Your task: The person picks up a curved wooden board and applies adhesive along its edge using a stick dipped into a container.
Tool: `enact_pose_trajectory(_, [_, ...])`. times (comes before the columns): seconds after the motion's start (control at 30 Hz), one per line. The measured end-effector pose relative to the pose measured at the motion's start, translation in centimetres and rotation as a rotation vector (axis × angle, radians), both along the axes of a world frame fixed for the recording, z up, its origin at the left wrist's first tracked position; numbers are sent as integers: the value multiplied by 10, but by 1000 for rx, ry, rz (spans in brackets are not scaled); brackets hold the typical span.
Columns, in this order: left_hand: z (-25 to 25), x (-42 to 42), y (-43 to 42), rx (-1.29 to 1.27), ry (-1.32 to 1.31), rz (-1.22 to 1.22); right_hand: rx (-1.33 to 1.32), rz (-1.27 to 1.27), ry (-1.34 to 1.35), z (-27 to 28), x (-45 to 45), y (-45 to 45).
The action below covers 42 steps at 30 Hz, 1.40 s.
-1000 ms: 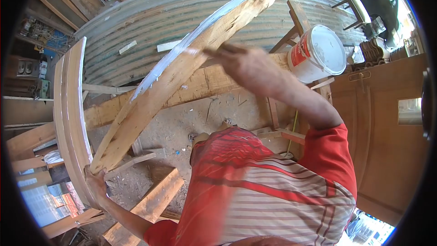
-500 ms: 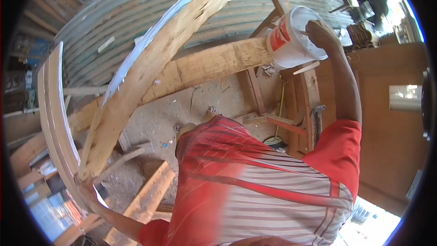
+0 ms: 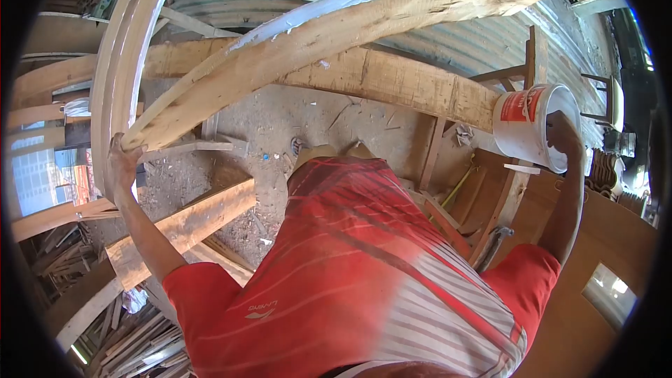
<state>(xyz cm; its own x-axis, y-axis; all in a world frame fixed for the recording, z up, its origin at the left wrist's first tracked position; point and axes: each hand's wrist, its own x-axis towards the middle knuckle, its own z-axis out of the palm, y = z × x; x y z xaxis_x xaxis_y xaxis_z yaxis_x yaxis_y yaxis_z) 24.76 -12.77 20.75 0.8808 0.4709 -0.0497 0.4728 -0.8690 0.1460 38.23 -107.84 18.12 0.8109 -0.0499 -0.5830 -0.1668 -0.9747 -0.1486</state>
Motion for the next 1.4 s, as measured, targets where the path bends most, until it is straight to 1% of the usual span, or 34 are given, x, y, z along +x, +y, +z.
enact_pose_trajectory(0.03, [6,-2,-5,99,87,52,45,-112,-87,-7,-4,-21])
enact_pose_trajectory(0.07, [0,-7,0,115,35,18,119,-154,-80,13,-8,-17])
enact_pose_trajectory(0.13, [-24,-15,39,116,-81,-98,176,-82,-105,49,-15,-12])
enact_pose_trajectory(0.17, [-37,-17,64,-128,-130,-105,90,-153,-186,67,-26,-3])
enact_pose_trajectory(0.23, [-32,-15,59,-6,-106,-91,80,-324,-256,103,-50,26])
enact_pose_trajectory(0.27, [-30,-12,50,111,-132,-120,108,-372,-263,106,-60,19])
enact_pose_trajectory(0.3, [-29,-8,46,14,-101,-10,159,-422,-325,104,-73,13])
enact_pose_trajectory(0.33, [-39,-10,63,-53,-132,26,216,-463,-382,100,-83,10])
enact_pose_trajectory(0.4, [-43,-12,62,71,-183,-3,235,-593,-462,93,-102,14])
enact_pose_trajectory(0.43, [-45,-14,61,137,-169,16,248,-652,-501,91,-110,18])
enact_pose_trajectory(0.5, [-34,-13,30,268,-145,62,238,-665,-572,87,-121,25])
enact_pose_trajectory(0.53, [-43,-11,40,354,-170,-48,243,-661,-605,86,-123,33])
enact_pose_trajectory(0.57, [-56,-17,61,452,-190,-140,140,-659,-633,88,-125,41])
enact_pose_trajectory(0.6, [-55,-33,81,568,-200,-213,60,-639,-656,87,-126,50])
enact_pose_trajectory(0.63, [-42,-40,66,451,-152,-168,-1,-481,-716,87,-128,61])
enact_pose_trajectory(0.67, [-29,-33,35,339,-112,-109,32,-421,-748,88,-127,71])
enact_pose_trajectory(0.7, [-17,-29,13,301,-137,-25,135,-389,-768,92,-127,84])
enact_pose_trajectory(0.73, [-1,-24,-23,327,-132,39,263,-366,-788,94,-126,100])
enact_pose_trajectory(0.77, [-54,-35,44,-458,-535,38,388,-355,-800,93,-127,118])
enact_pose_trajectory(0.8, [-80,-38,67,-600,-606,34,562,-391,-821,84,-120,148])
enact_pose_trajectory(0.83, [-92,-36,83,-755,-677,13,723,-438,-840,76,-119,185])
enact_pose_trajectory(0.87, [-93,-34,83,-819,-722,-11,872,-494,-856,74,-118,223])
enact_pose_trajectory(0.93, [-102,-26,68,-971,-808,-84,926,-469,-731,78,-110,314])
enact_pose_trajectory(1.0, [-126,-29,82,-935,-741,-149,1024,-419,-741,64,-105,399])
enact_pose_trajectory(1.07, [-127,-28,79,-1008,-783,-128,1156,-414,-568,56,-102,472])
enact_pose_trajectory(1.13, [-122,-25,73,-1019,-795,-167,1198,-356,-438,41,-96,530])
enact_pose_trajectory(1.23, [-129,-25,78,-1153,-765,-175,1193,-154,-366,28,-88,589])
enact_pose_trajectory(1.33, [-116,-21,72,-1029,-777,-257,821,30,-551,29,-87,625])
enact_pose_trajectory(1.37, [-112,-19,71,-1061,-780,-270,581,149,-658,41,-88,638])
enact_pose_trajectory(1.4, [-108,-17,70,-1094,-781,-283,486,223,-740,44,-89,642])
